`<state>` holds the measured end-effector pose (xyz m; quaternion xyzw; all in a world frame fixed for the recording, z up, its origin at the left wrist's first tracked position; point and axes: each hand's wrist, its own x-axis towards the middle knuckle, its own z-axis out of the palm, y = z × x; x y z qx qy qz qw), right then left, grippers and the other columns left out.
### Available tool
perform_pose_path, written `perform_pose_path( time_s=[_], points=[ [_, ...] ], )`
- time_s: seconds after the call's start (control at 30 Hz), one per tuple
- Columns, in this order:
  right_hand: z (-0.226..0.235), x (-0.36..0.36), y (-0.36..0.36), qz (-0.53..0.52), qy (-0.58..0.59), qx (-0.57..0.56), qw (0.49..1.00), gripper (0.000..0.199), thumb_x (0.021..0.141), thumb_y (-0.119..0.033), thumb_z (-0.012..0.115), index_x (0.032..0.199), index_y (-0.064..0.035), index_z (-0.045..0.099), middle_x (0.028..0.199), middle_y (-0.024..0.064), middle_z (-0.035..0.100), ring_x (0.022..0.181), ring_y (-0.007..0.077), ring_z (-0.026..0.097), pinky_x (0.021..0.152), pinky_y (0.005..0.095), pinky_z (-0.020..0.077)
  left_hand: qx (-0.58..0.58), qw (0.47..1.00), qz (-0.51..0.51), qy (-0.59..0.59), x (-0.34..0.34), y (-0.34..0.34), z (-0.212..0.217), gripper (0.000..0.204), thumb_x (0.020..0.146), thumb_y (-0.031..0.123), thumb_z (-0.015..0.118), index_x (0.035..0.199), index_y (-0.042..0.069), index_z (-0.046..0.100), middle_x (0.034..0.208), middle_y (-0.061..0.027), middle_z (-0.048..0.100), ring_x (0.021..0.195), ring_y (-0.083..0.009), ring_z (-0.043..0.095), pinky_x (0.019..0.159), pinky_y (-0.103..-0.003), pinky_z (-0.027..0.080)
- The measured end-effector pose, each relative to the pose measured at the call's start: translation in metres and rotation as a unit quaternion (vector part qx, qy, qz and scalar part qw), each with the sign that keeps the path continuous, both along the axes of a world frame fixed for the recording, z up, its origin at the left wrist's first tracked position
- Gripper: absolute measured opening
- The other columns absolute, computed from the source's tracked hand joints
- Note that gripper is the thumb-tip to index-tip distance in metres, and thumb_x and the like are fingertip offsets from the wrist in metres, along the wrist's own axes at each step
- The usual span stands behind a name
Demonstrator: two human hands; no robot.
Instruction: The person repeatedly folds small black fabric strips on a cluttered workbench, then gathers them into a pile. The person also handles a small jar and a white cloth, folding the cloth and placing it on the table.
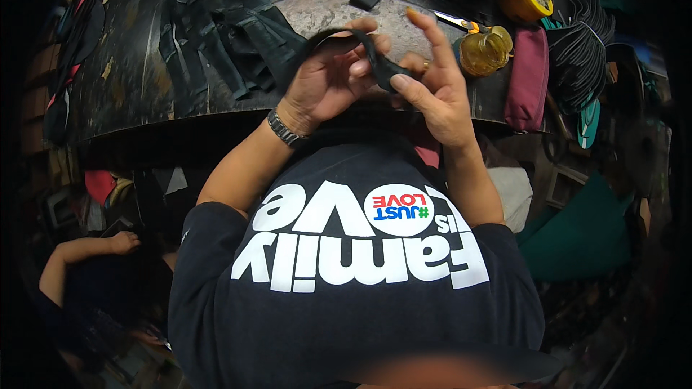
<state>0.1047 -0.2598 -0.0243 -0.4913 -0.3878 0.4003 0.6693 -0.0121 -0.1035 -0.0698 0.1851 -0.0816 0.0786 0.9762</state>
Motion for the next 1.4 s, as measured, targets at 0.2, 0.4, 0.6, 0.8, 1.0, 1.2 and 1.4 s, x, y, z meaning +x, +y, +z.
perform_pose_path(
  time_s=[0.2, 0.4, 0.6, 0.8, 1.0, 1.2, 1.4],
  points=[
    [-0.006, -0.006, -0.015, -0.132, -0.096, -0.002, 0.987, 0.080, 0.090, 0.005, 0.064, 0.157, -0.0056, 0.022, 0.093, 0.0048, 0.065, 0.075, 0.0045, 0.055, 0.067, 0.0166, 0.0448, 0.102, 0.971, 0.060, 0.210, -0.005, -0.029, 0.003, 0.043, 0.105, 0.028, 0.048, 0.140, 0.003, 0.048, 0.127, -0.0090, 0.062, 0.099, -0.0092, 0.058, 0.081, -0.024, 0.048],
    [-0.012, -0.003, -0.023, -0.109, -0.168, -0.063, 0.978, 0.085, 0.085, 0.006, 0.067, 0.157, -0.0051, 0.023, 0.098, 0.0058, 0.066, 0.085, 0.0082, 0.060, 0.080, 0.0215, 0.0476, 0.194, 0.936, 0.169, 0.239, -0.004, -0.026, 0.001, 0.025, 0.093, 0.010, 0.071, 0.116, 0.004, 0.065, 0.100, -0.0009, 0.068, 0.086, -0.0059, 0.061, 0.075, -0.020, 0.050],
    [-0.012, -0.009, -0.013, -0.124, -0.122, -0.055, 0.983, 0.087, 0.084, 0.005, 0.071, 0.157, -0.0048, 0.024, 0.101, 0.0075, 0.067, 0.095, 0.0132, 0.064, 0.088, 0.0270, 0.0504, 0.387, 0.872, 0.218, 0.208, -0.007, -0.030, -0.001, 0.022, 0.091, 0.008, 0.073, 0.111, 0.003, 0.066, 0.091, 0.0003, 0.066, 0.079, -0.0044, 0.060, 0.069, -0.019, 0.050],
    [-0.019, -0.014, -0.006, -0.148, -0.051, -0.016, 0.988, 0.076, 0.089, 0.006, 0.067, 0.154, -0.0043, 0.031, 0.101, 0.0087, 0.068, 0.096, 0.0123, 0.065, 0.090, 0.0263, 0.0501, 0.404, 0.858, 0.242, 0.207, -0.011, -0.031, 0.001, 0.022, 0.090, 0.006, 0.074, 0.110, 0.003, 0.065, 0.089, 0.0011, 0.065, 0.080, -0.0047, 0.061, 0.070, -0.019, 0.052],
    [-0.022, -0.013, -0.008, -0.172, -0.065, -0.008, 0.983, 0.064, 0.091, 0.006, 0.064, 0.150, -0.0017, 0.038, 0.100, 0.0085, 0.068, 0.096, 0.0105, 0.063, 0.090, 0.0241, 0.0476, 0.399, 0.867, 0.213, 0.210, -0.014, -0.029, 0.005, 0.027, 0.088, 0.005, 0.076, 0.113, 0.002, 0.064, 0.097, -0.0007, 0.067, 0.086, -0.0053, 0.063, 0.076, -0.020, 0.054],
    [-0.026, -0.012, -0.009, -0.188, -0.225, -0.001, 0.956, 0.062, 0.091, 0.007, 0.063, 0.148, -0.0013, 0.039, 0.104, 0.0089, 0.067, 0.096, 0.0111, 0.063, 0.089, 0.0242, 0.0476, 0.337, 0.903, 0.133, 0.229, -0.011, -0.021, 0.007, 0.038, 0.089, 0.002, 0.073, 0.124, 0.002, 0.059, 0.099, -0.0027, 0.068, 0.087, -0.0068, 0.064, 0.077, -0.021, 0.054],
    [-0.026, -0.016, -0.009, -0.190, -0.259, 0.016, 0.947, 0.069, 0.088, 0.008, 0.064, 0.150, -0.0018, 0.035, 0.106, 0.0090, 0.065, 0.096, 0.0119, 0.063, 0.087, 0.0253, 0.0486, 0.346, 0.898, 0.164, 0.216, -0.012, -0.021, 0.005, 0.045, 0.086, 0.000, 0.076, 0.127, -0.001, 0.056, 0.101, -0.0067, 0.070, 0.088, -0.0088, 0.067, 0.076, -0.021, 0.056]
  ],
)
